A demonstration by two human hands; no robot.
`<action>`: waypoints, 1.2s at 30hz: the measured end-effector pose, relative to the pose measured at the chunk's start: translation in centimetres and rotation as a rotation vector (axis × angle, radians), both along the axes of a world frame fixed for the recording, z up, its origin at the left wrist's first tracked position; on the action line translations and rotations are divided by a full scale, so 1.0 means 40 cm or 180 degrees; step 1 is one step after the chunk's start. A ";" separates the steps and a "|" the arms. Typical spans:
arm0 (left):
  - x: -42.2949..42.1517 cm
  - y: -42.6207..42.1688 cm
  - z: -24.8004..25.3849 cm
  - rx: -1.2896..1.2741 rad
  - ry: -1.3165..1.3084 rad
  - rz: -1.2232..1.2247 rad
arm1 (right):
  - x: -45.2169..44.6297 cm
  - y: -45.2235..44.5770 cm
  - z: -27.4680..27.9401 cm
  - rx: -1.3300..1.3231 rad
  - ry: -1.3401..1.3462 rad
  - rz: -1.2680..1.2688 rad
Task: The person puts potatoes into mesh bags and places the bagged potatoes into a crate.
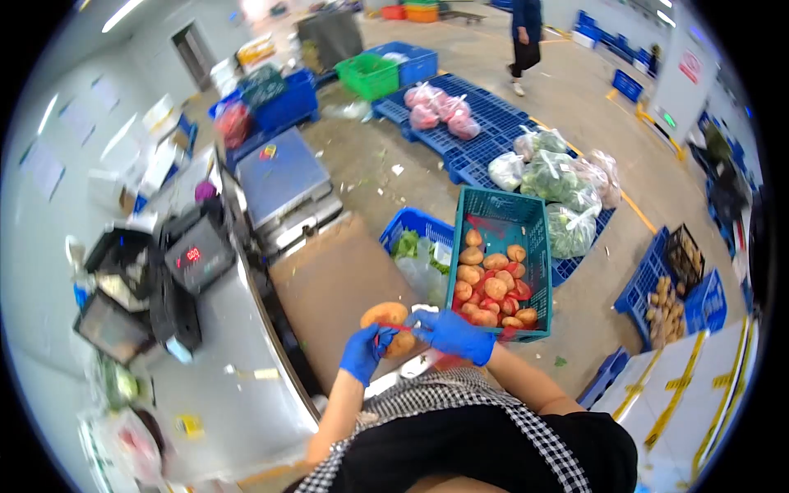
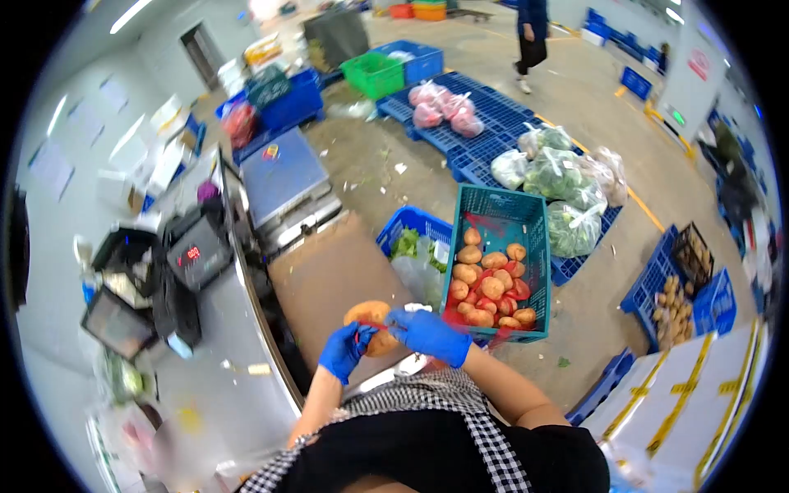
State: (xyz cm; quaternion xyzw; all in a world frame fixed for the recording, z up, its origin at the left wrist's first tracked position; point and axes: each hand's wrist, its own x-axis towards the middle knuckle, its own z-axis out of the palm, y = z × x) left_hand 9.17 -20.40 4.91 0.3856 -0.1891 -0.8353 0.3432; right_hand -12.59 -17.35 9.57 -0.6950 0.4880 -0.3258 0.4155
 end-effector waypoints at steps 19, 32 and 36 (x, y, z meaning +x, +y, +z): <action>-0.270 0.100 0.140 -0.1696 -0.0064 -0.1089 | -0.044 0.068 -0.153 0.0145 0.0664 -0.1209; -0.414 0.018 -0.017 -0.1389 0.0185 -0.1665 | -0.193 0.239 -0.169 -0.0603 0.1697 -0.2932; -0.480 0.093 0.185 -0.1341 -0.0341 -0.2435 | -0.231 0.252 -0.122 -0.0915 0.1178 -0.2818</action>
